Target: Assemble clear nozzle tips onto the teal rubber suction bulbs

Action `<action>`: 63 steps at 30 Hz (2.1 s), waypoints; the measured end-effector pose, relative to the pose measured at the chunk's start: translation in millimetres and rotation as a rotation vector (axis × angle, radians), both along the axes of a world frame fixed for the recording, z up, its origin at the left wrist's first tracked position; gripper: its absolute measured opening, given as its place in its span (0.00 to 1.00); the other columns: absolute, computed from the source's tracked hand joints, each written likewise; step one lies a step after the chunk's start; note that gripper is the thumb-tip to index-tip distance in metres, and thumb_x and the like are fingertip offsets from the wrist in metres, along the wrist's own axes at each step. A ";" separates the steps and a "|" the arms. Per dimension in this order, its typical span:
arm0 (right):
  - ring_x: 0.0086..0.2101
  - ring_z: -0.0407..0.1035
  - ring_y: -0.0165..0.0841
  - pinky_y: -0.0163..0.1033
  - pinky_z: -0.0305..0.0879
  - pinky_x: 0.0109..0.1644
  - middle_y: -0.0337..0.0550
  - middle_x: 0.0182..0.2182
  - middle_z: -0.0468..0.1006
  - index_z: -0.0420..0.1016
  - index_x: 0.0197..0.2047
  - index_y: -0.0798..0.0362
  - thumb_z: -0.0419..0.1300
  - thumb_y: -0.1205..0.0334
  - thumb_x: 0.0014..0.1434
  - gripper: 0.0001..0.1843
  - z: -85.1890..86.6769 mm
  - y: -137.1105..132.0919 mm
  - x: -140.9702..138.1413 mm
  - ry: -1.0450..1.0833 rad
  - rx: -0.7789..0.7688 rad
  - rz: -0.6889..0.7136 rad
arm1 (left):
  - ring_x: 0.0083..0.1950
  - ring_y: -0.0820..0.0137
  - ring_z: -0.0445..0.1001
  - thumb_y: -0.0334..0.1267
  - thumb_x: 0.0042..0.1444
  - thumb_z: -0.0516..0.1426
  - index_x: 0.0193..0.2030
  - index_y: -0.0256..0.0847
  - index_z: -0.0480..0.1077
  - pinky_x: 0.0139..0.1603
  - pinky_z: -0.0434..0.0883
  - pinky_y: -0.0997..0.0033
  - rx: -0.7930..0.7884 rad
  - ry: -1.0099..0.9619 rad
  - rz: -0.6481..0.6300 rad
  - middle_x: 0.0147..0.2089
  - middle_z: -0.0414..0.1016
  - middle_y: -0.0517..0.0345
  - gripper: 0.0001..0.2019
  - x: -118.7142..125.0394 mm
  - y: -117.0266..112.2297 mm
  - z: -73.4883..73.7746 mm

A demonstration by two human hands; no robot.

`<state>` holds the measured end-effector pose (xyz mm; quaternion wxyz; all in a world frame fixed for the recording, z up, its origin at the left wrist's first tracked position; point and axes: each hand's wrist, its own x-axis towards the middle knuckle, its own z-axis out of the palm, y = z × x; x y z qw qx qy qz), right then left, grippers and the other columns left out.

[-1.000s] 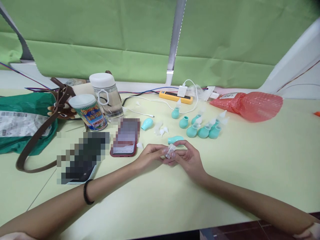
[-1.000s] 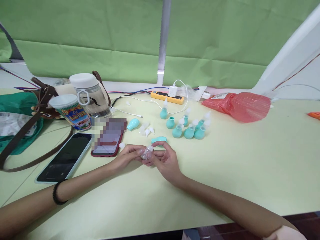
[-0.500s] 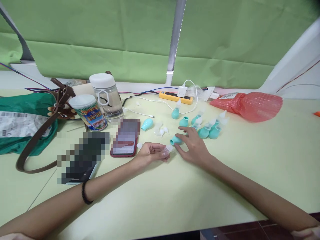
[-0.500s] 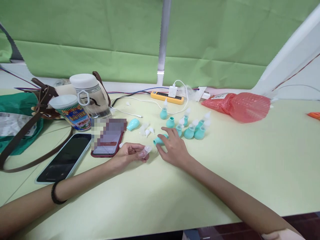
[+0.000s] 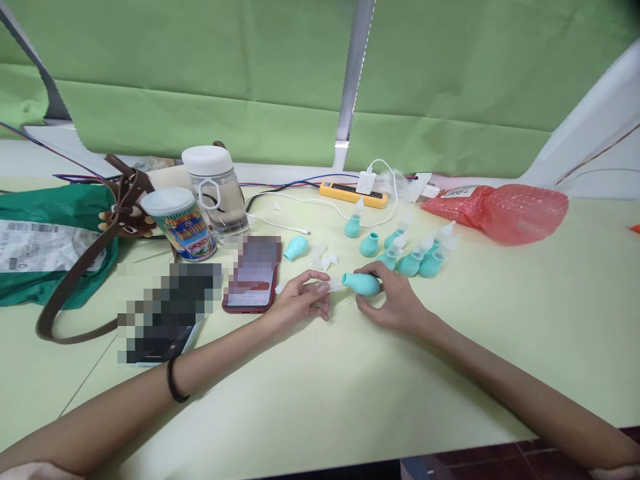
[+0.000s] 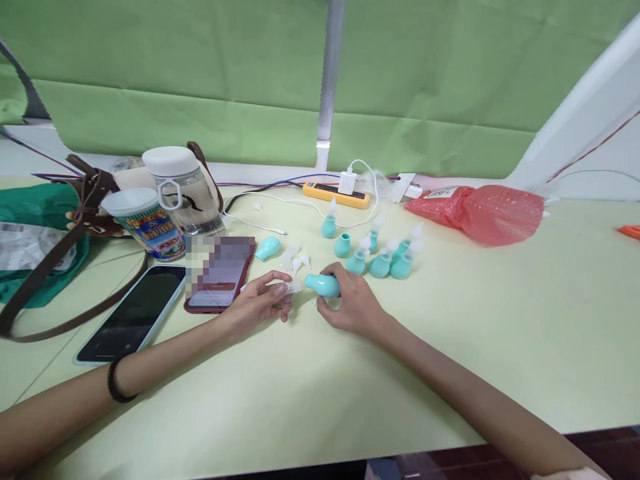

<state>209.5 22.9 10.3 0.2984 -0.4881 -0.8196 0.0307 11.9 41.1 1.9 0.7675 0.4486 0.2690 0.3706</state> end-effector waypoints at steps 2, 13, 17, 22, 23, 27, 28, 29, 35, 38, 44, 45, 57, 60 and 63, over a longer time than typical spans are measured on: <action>0.28 0.63 0.32 0.36 0.60 0.29 0.44 0.32 0.67 0.57 0.42 0.54 0.52 0.67 0.47 0.17 5.0 -4.8 -1.4 -0.005 -0.052 0.042 | 0.24 0.76 0.68 0.34 0.44 0.61 0.39 0.36 0.63 0.25 0.67 0.74 0.013 0.010 0.004 0.25 0.67 0.61 0.15 -0.1 -0.5 0.2; 0.22 0.56 0.26 0.32 0.54 0.26 0.37 0.26 0.63 0.57 0.38 0.54 0.51 0.72 0.43 0.16 7.5 -19.6 -11.5 0.078 -0.166 0.114 | 0.28 0.67 0.74 0.32 0.42 0.61 0.33 0.33 0.63 0.32 0.69 0.66 0.004 0.012 -0.042 0.26 0.73 0.53 0.12 -1.6 -1.1 1.0; 0.22 0.56 0.26 0.32 0.55 0.26 0.37 0.26 0.63 0.57 0.39 0.53 0.52 0.72 0.43 0.17 3.7 -21.6 -14.0 0.114 -0.100 0.116 | 0.30 0.71 0.72 0.32 0.42 0.62 0.31 0.31 0.68 0.33 0.68 0.71 0.042 0.044 0.041 0.28 0.73 0.53 0.09 -0.8 -1.0 -1.1; 0.30 0.64 0.31 0.34 0.60 0.31 0.43 0.31 0.67 0.57 0.41 0.52 0.54 0.65 0.49 0.14 -6.4 -20.9 -17.3 0.099 0.056 0.105 | 0.31 0.71 0.72 0.34 0.42 0.62 0.32 0.30 0.71 0.35 0.69 0.71 0.012 0.075 0.068 0.28 0.73 0.52 0.10 0.3 -4.7 0.9; 0.31 0.65 0.31 0.34 0.61 0.32 0.43 0.32 0.68 0.57 0.41 0.52 0.54 0.64 0.51 0.14 -8.6 -20.7 -17.7 0.098 0.068 0.100 | 0.31 0.70 0.72 0.35 0.42 0.61 0.32 0.30 0.71 0.35 0.69 0.71 0.003 0.077 0.065 0.28 0.74 0.51 0.11 0.4 -5.8 1.5; 0.33 0.67 0.32 0.35 0.62 0.34 0.44 0.34 0.69 0.57 0.43 0.51 0.54 0.65 0.50 0.16 -13.6 -21.5 -18.9 0.159 0.037 0.045 | 0.31 0.70 0.72 0.37 0.43 0.61 0.34 0.31 0.71 0.36 0.69 0.69 0.038 0.116 0.075 0.29 0.74 0.52 0.12 1.5 -9.0 3.2; 0.32 0.67 0.32 0.35 0.62 0.33 0.43 0.34 0.69 0.57 0.43 0.51 0.55 0.66 0.49 0.17 -13.4 -22.2 -19.3 0.183 0.005 0.025 | 0.31 0.70 0.72 0.37 0.43 0.61 0.34 0.31 0.71 0.37 0.69 0.69 0.067 0.126 0.072 0.29 0.74 0.52 0.12 1.8 -9.6 3.8; 0.31 0.67 0.32 0.35 0.62 0.32 0.43 0.33 0.69 0.57 0.43 0.51 0.56 0.66 0.48 0.18 -12.6 -22.9 -19.7 0.210 -0.034 0.007 | 0.31 0.70 0.72 0.37 0.44 0.60 0.34 0.32 0.71 0.37 0.69 0.70 0.105 0.138 0.066 0.29 0.74 0.53 0.12 2.1 -10.1 4.8; 0.25 0.64 0.28 0.32 0.59 0.27 0.37 0.27 0.67 0.56 0.40 0.51 0.56 0.66 0.46 0.17 -0.4 -27.2 -24.1 0.415 -0.329 0.012 | 0.28 0.74 0.69 0.38 0.47 0.58 0.31 0.31 0.70 0.33 0.66 0.74 0.287 0.199 0.017 0.26 0.71 0.55 0.10 2.5 -13.2 14.7; 0.24 0.62 0.27 0.31 0.59 0.26 0.36 0.27 0.67 0.57 0.38 0.51 0.57 0.65 0.45 0.16 4.9 -27.6 -25.0 0.519 -0.466 0.035 | 0.27 0.74 0.68 0.38 0.47 0.57 0.32 0.31 0.69 0.31 0.66 0.75 0.317 0.213 0.004 0.26 0.70 0.55 0.10 1.8 -14.3 18.9; 0.18 0.56 0.20 0.28 0.55 0.18 0.34 0.26 0.65 0.59 0.35 0.52 0.57 0.67 0.43 0.14 15.4 -28.1 -24.5 0.616 -0.679 0.057 | 0.26 0.74 0.67 0.37 0.47 0.57 0.37 0.33 0.69 0.29 0.66 0.76 0.433 0.278 -0.020 0.28 0.71 0.56 0.11 -0.9 -15.1 25.3; 0.17 0.55 0.20 0.27 0.54 0.17 0.33 0.25 0.64 0.59 0.34 0.53 0.57 0.68 0.43 0.14 17.6 -28.2 -24.7 0.619 -0.707 0.059 | 0.27 0.74 0.67 0.37 0.47 0.57 0.37 0.34 0.69 0.29 0.66 0.76 0.481 0.309 -0.022 0.28 0.71 0.55 0.11 -1.6 -15.1 26.2; 0.14 0.51 0.20 0.27 0.46 0.13 0.30 0.17 0.60 0.65 0.30 0.54 0.62 0.63 0.36 0.15 29.8 -26.6 -16.6 0.580 -1.100 -0.013 | 0.31 0.69 0.68 0.36 0.53 0.51 0.42 0.34 0.69 0.33 0.64 0.73 1.197 0.591 -0.096 0.31 0.72 0.51 0.12 -10.5 -10.6 40.7; 0.14 0.50 0.20 0.28 0.47 0.13 0.29 0.16 0.57 0.64 0.28 0.54 0.61 0.63 0.38 0.12 31.1 -29.2 -19.1 0.526 -1.071 -0.031 | 0.30 0.70 0.68 0.36 0.54 0.50 0.43 0.34 0.69 0.32 0.64 0.73 1.263 0.622 -0.130 0.31 0.72 0.50 0.13 -11.9 -10.3 43.6; 0.17 0.52 0.21 0.28 0.51 0.17 0.30 0.17 0.57 0.63 0.26 0.54 0.59 0.65 0.40 0.08 26.5 -33.4 -24.9 0.516 -0.844 -0.040 | 0.28 0.71 0.69 0.37 0.52 0.52 0.42 0.37 0.70 0.29 0.65 0.73 1.187 0.618 -0.076 0.30 0.74 0.52 0.12 -11.4 -11.2 43.4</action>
